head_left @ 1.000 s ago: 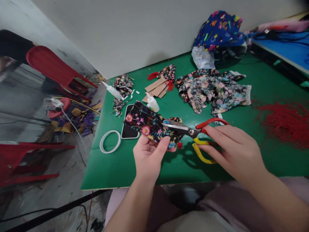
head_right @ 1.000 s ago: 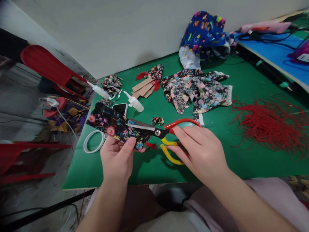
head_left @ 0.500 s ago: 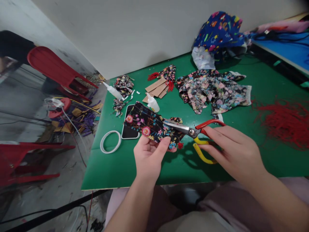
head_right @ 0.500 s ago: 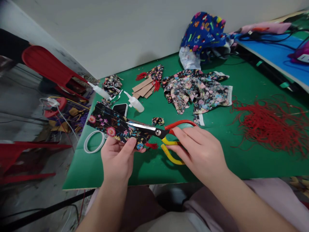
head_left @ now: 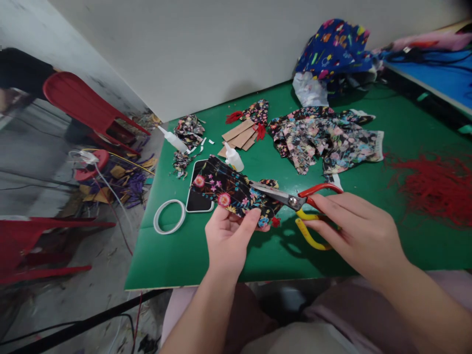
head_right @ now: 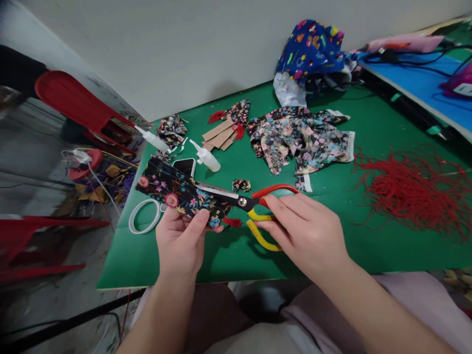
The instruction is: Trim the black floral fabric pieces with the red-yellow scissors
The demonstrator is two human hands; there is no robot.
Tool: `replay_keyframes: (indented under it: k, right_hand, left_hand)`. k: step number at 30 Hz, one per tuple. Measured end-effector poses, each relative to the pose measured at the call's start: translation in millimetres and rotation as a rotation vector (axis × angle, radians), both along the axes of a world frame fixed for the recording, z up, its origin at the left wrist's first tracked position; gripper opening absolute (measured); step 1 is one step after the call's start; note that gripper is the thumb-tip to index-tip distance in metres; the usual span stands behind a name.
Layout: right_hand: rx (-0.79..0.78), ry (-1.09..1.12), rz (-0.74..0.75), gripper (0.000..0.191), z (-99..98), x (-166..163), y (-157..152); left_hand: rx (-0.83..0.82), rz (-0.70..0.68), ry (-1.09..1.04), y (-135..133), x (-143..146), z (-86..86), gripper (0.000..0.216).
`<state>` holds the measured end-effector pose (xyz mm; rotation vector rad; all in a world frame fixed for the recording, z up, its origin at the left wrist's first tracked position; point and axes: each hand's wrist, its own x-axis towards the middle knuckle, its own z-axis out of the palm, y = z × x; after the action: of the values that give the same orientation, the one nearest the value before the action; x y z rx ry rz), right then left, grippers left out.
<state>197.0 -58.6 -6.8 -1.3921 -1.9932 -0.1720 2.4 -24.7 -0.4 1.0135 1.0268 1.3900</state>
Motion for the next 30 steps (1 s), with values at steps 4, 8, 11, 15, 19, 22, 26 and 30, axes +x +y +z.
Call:
replay_keyframes:
  k: [4,8,11,15,19,22,26,30]
  right_hand:
    - [-0.052,0.087,-0.001,0.022,-0.9,2,1]
    - [-0.161,0.189,-0.005,0.029,0.1,4,1]
    - [-0.204,0.167,-0.008,0.043,0.9,3,1]
    - [-0.215,0.128,0.009,0.045,-1.2,2,1]
    - [-0.156,0.122,0.019,0.039,-3.8,3,1]
    - [-0.128,0.101,0.028,0.034,-3.5,3,1]
    - [-0.097,0.067,0.028,0.033,-2.5,2,0]
    - [-0.041,0.065,0.005,0.032,-3.0,2,-1]
  left_hand:
    - [-0.006,0.007,0.019,-1,-1,0.0,0.016]
    - [-0.019,0.013,0.078,-1,-2,-0.8,0.019]
    - [-0.016,0.014,0.091,-1,-3,-1.6,0.019]
    - [-0.013,0.01,0.096,-1,-3,-2.5,0.018]
    - [-0.018,0.012,0.136,-3,-1,-2.8,0.019]
    - [-0.013,0.015,0.166,-4,1,-2.3,0.017]
    - [0.003,0.005,0.162,-6,4,0.1,0.014]
    - [0.001,-0.007,0.166,-7,7,3.0,0.016]
